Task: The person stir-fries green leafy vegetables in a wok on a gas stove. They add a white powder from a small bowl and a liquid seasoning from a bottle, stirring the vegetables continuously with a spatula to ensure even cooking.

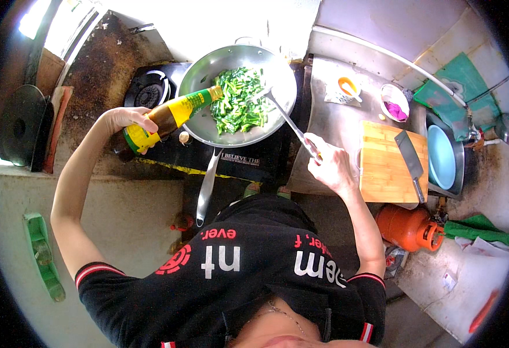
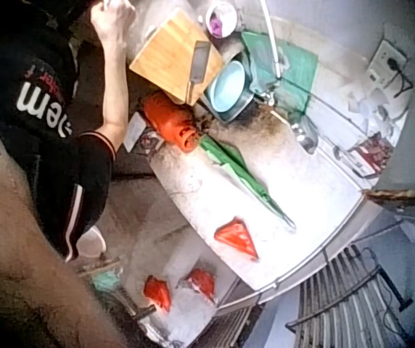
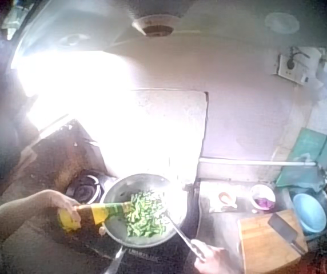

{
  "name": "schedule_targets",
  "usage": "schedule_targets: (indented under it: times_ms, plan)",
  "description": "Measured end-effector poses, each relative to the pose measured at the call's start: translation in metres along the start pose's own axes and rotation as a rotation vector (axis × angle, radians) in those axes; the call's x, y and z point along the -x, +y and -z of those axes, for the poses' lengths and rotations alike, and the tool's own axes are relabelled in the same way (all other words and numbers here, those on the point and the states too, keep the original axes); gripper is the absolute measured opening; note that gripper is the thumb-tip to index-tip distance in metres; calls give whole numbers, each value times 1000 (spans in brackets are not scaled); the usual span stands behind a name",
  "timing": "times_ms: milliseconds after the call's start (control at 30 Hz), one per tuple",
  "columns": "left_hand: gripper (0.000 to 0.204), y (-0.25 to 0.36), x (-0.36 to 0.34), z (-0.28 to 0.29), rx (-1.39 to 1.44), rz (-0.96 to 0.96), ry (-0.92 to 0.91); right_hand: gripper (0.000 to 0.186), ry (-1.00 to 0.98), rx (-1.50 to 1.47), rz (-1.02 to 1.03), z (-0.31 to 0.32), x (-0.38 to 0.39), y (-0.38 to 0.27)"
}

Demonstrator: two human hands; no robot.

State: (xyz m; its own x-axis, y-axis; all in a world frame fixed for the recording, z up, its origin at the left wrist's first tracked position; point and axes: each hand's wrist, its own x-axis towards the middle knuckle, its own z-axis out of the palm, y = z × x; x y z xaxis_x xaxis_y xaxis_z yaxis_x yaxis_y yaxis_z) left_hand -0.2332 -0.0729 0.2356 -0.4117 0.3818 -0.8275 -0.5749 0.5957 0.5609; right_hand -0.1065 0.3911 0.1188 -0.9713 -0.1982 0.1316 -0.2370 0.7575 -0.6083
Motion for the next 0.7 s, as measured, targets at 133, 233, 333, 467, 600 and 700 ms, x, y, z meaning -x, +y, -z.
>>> schedule_targets:
  times_ms: [133, 233, 333, 467, 600, 700]
  plan:
    - [64, -2, 0, 4, 10, 21, -42, 54, 0, -10, -5, -1, 1, -2]
    - [60, -6, -2, 0, 28, -31, 1, 53, 3, -8, -6, -1, 2, -4]
    - [61, -7, -4, -2, 77, -75, -18, 53, 1, -10, -20, -1, 2, -4]
    - [60, -24, -21, 0, 110, -178, -31, 53, 9, -15, -38, -1, 2, -7]
    - [59, -22, -30, -3, 131, -190, -39, 53, 8, -21, -43, 5, 0, -11]
    - [58, -19, -37, -3, 125, -189, -58, 53, -17, 2, -79, 10, -1, -18]
